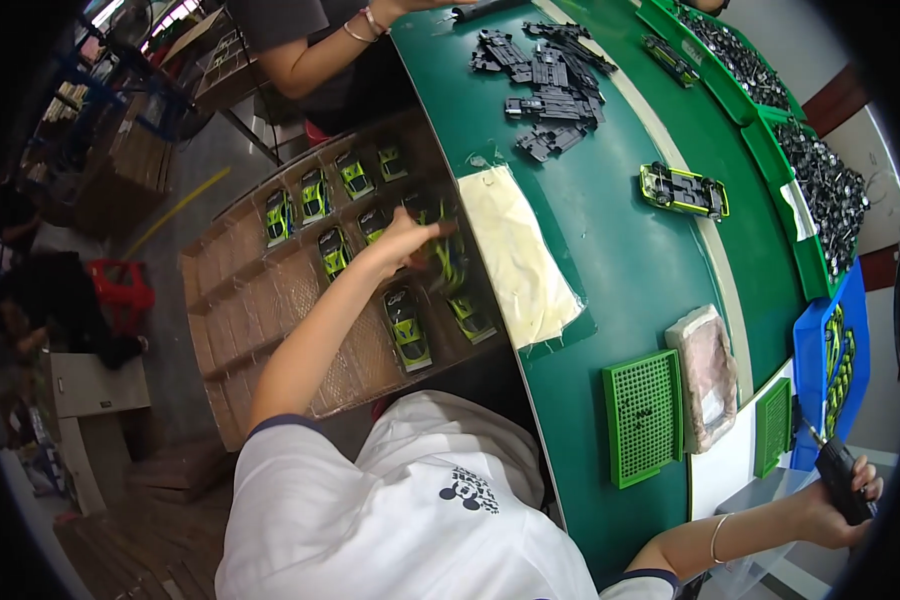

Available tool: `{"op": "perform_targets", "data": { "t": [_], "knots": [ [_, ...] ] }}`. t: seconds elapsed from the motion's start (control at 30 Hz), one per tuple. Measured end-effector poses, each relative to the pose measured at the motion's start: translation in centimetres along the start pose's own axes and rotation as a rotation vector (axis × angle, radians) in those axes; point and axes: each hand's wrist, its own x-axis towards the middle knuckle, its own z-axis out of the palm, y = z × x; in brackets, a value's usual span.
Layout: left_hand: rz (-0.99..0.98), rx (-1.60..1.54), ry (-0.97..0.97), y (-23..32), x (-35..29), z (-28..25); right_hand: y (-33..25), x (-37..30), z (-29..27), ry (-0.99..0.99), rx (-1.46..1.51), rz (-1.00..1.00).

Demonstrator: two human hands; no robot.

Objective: The person assembles toy cars by placing wheel axles and chassis components into car bodies, securing the bases using an electric screwdriver, and placing completed cars onto a conveyor belt and into a tray.

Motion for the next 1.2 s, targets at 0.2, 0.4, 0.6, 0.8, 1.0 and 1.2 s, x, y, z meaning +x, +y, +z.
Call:
{"op": "perform_targets", "data": {
  "t": [0.2, 0.4, 0.6, 0.8, 1.0, 1.2],
  "knots": [
    [-0.093, 0.132, 0.095, 1.5, 8.2, 0.6, -1.2, -0.7, 0.2, 0.173, 0.019, -0.044],
    [0.303, 0.056, 0.354, 4.5, 6.8, -1.0, -2.2, -0.1, -1.5, 0.188, -0.029, -0.124],
    [1.181, 0.342, 0.293, 15.8, -0.9, 4.7, -1.1, 0.0, -2.4, 0.093, 0.093, -0.058],
    [1.698, 0.687, -0.056, 20.3, 0.9, 18.3, -1.4, -2.6, 0.5, 0.083, -0.04, -0.097],
    [1.403, 0.721, -0.275, 22.3, 1.5, 21.3, -2.0, -3.7, 0.7, 0.09, -0.012, -0.06],
    [1.439, 0.658, -0.6, 22.6, -5.9, 22.4, -1.6, -3.8, 0.2, -0.105, 0.147, -0.039]
  ]
}}
